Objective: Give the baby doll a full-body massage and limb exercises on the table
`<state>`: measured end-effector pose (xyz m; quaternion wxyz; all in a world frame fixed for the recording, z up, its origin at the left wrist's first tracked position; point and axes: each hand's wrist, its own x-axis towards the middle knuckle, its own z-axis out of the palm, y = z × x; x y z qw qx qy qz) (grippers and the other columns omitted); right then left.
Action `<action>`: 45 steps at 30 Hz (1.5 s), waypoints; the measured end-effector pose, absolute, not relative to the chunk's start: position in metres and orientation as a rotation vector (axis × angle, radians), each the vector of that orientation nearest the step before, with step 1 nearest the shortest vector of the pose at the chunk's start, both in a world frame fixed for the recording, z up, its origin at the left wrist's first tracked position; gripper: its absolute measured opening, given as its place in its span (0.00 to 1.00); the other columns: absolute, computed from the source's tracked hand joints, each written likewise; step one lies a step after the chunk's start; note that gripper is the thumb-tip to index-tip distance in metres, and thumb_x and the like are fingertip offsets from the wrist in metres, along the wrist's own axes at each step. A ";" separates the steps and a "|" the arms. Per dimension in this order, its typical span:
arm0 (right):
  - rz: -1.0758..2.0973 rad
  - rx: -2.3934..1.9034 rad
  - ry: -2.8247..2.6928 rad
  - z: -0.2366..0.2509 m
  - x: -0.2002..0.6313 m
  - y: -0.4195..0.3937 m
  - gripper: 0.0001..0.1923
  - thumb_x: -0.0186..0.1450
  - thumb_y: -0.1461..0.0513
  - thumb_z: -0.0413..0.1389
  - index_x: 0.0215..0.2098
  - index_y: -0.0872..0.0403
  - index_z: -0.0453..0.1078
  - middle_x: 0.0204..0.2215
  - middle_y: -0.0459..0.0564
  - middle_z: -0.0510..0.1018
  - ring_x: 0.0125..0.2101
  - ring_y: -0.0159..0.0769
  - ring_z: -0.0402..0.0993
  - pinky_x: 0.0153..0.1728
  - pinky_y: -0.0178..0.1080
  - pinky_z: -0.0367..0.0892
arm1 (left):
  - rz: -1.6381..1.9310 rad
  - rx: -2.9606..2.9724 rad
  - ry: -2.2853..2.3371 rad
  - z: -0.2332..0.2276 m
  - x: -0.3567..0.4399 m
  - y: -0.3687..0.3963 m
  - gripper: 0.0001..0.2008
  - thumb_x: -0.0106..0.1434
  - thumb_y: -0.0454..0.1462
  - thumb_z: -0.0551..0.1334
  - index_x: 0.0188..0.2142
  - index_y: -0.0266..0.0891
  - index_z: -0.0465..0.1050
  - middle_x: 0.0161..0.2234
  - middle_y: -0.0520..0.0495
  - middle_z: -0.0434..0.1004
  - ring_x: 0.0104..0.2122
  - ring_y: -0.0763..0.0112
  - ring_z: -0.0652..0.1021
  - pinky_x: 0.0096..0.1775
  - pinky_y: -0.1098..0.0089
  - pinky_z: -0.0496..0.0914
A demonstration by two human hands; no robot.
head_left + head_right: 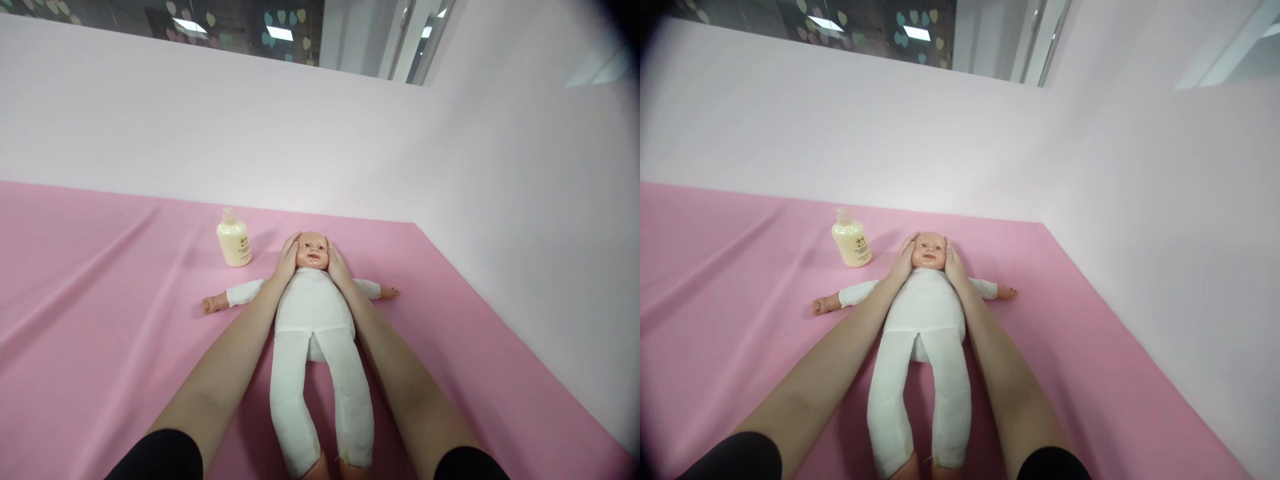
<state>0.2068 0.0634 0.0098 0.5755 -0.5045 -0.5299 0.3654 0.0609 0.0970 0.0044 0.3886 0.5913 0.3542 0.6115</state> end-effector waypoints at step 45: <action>0.881 -1.250 -1.385 0.015 0.206 0.053 0.45 0.59 0.44 0.53 0.67 0.54 0.44 0.65 0.51 0.52 0.65 0.39 0.49 0.65 0.42 0.45 | 1.549 1.915 0.917 0.007 0.054 0.095 0.26 0.58 0.45 0.61 0.54 0.39 0.61 0.55 0.38 0.64 0.56 0.57 0.65 0.59 0.54 0.57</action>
